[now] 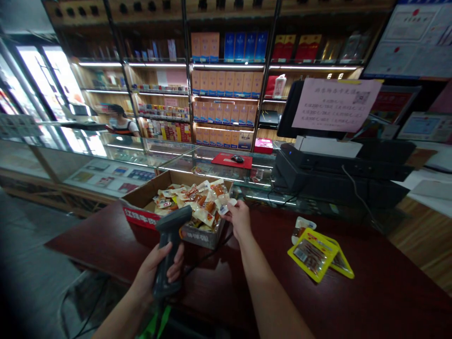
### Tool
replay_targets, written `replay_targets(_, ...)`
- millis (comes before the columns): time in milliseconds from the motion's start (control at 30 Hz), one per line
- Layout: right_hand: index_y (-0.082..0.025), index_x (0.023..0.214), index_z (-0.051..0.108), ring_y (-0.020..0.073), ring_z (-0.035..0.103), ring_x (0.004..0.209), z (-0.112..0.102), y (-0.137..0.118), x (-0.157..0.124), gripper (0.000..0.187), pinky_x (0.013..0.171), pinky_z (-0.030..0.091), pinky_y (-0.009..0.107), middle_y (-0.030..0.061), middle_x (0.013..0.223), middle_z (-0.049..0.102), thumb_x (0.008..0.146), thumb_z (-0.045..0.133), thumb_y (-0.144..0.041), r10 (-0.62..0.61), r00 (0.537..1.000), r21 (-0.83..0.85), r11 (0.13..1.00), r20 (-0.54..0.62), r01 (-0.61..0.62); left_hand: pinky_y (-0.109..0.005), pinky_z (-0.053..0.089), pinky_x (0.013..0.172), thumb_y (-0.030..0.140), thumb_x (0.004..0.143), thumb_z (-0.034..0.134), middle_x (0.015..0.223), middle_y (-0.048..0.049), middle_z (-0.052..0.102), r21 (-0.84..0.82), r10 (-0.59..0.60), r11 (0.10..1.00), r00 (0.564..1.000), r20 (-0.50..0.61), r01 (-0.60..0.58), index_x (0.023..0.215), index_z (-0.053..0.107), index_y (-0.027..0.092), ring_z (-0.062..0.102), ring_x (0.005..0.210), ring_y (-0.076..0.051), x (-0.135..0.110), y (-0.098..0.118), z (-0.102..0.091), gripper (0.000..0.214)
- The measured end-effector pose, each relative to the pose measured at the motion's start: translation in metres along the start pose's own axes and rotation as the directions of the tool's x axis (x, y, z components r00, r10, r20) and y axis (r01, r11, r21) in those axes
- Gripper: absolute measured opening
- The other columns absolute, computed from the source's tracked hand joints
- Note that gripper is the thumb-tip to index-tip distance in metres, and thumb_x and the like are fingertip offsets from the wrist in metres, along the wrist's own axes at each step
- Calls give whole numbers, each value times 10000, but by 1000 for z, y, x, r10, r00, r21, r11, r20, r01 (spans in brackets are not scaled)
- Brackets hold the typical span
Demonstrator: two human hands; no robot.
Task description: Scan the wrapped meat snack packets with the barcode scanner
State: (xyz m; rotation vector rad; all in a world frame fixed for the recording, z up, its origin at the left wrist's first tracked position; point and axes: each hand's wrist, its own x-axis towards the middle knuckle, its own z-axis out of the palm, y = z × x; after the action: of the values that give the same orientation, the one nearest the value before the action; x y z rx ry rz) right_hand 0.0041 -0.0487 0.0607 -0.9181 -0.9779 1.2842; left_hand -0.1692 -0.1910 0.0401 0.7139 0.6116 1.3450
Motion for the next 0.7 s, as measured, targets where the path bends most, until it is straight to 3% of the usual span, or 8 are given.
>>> replay_targets(167, -194, 684, 487, 121, 617, 476, -2, -2, -1, 215, 393, 526, 212, -48, 598, 622, 630, 682, -267, -5, 1000, 19, 1000, -9, 5, -161, 296, 316, 396, 741, 615, 440, 45, 388, 47, -18, 999, 1000, 22, 17, 599, 487, 130, 315, 332, -32, 0, -5, 5, 328)
replay_targets(600, -192, 724, 516, 138, 616, 493, 7, 3, -3, 249, 380, 497, 222, -26, 657, 635, 594, 691, -311, -44, 999, -12, 999, -10, 44, -166, 283, 328, 422, 745, 609, 409, 47, 367, 82, -61, 995, 997, 41, 58, 585, 478, 140, 318, 324, -37, -1, -5, 3, 350)
replay_targets(700, -195, 717, 509, 137, 618, 496, 4, 2, -3, 252, 377, 496, 218, -25, 663, 641, 595, 696, -313, -49, 999, -8, 999, -16, 48, -169, 295, 325, 400, 739, 620, 471, 42, 429, 74, -41, 997, 999, 22, 39, 719, 529, 135, 346, 332, -40, -1, -7, 4, 281)
